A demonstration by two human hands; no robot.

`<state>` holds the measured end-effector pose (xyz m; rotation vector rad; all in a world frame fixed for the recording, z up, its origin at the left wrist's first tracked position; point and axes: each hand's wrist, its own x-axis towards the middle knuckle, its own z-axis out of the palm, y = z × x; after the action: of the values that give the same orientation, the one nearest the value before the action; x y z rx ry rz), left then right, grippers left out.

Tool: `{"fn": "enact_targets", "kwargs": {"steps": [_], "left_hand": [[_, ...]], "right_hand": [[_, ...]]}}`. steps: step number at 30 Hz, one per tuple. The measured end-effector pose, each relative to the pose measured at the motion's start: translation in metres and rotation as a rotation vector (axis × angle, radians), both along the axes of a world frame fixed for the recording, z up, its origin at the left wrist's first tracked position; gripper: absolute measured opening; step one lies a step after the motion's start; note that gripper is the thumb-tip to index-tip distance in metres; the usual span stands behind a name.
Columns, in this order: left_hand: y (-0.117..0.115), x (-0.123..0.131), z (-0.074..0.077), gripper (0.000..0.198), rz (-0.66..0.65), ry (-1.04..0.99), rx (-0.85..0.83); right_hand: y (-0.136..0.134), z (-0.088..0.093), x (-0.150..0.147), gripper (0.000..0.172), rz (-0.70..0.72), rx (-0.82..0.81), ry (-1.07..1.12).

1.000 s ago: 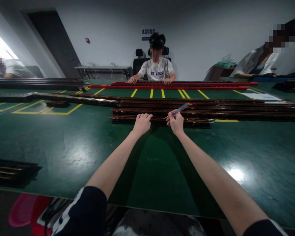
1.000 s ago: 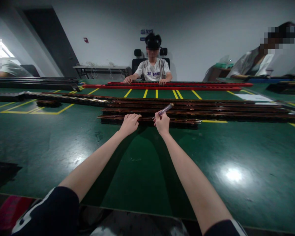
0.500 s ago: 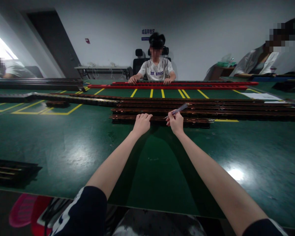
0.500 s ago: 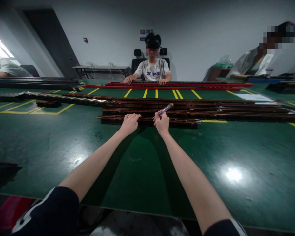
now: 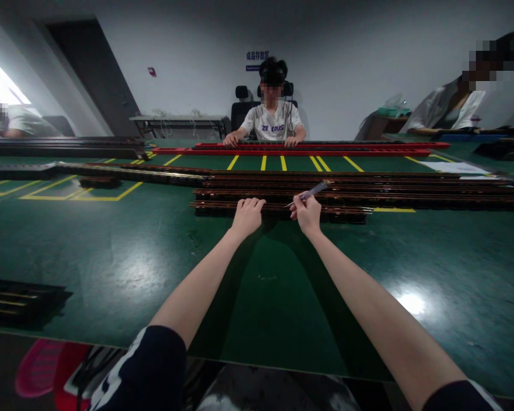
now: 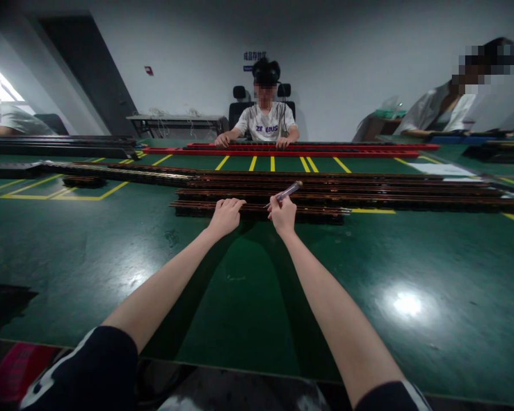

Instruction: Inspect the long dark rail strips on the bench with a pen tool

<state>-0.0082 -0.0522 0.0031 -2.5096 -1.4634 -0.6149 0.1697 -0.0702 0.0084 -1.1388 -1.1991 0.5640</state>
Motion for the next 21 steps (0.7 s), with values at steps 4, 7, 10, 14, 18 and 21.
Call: {"fn": "enact_targets", "kwargs": {"steps": [4, 7, 10, 14, 18, 21], "left_hand": [[-0.0008, 0.0007, 0.0005, 0.047, 0.005, 0.006, 0.002], [0.0001, 0.0006, -0.0002, 0.047, 0.017, 0.003, 0.008], [0.0006, 0.0002, -0.0002, 0.048, 0.039, -0.002, 0.003], [0.0, -0.0002, 0.0006, 0.049, 0.039, -0.021, -0.012], [-0.0002, 0.0, 0.0008, 0.05, 0.05, -0.027, 0.016], [-0.0002, -0.0002, 0.0013, 0.049, 0.046, -0.024, 0.032]], "right_hand": [[0.0005, 0.0011, 0.0022, 0.023, -0.077, 0.02, 0.043], [0.0009, 0.0021, 0.0047, 0.021, -0.119, 0.003, 0.06], [0.0009, 0.0024, 0.0052, 0.019, -0.093, -0.032, 0.048], [0.0002, 0.0012, 0.0032, 0.023, -0.011, -0.035, -0.01], [-0.0008, 0.0008, 0.0009, 0.027, -0.002, -0.026, -0.017], [-0.0017, 0.0016, -0.0003, 0.026, -0.008, -0.034, -0.004]]}}
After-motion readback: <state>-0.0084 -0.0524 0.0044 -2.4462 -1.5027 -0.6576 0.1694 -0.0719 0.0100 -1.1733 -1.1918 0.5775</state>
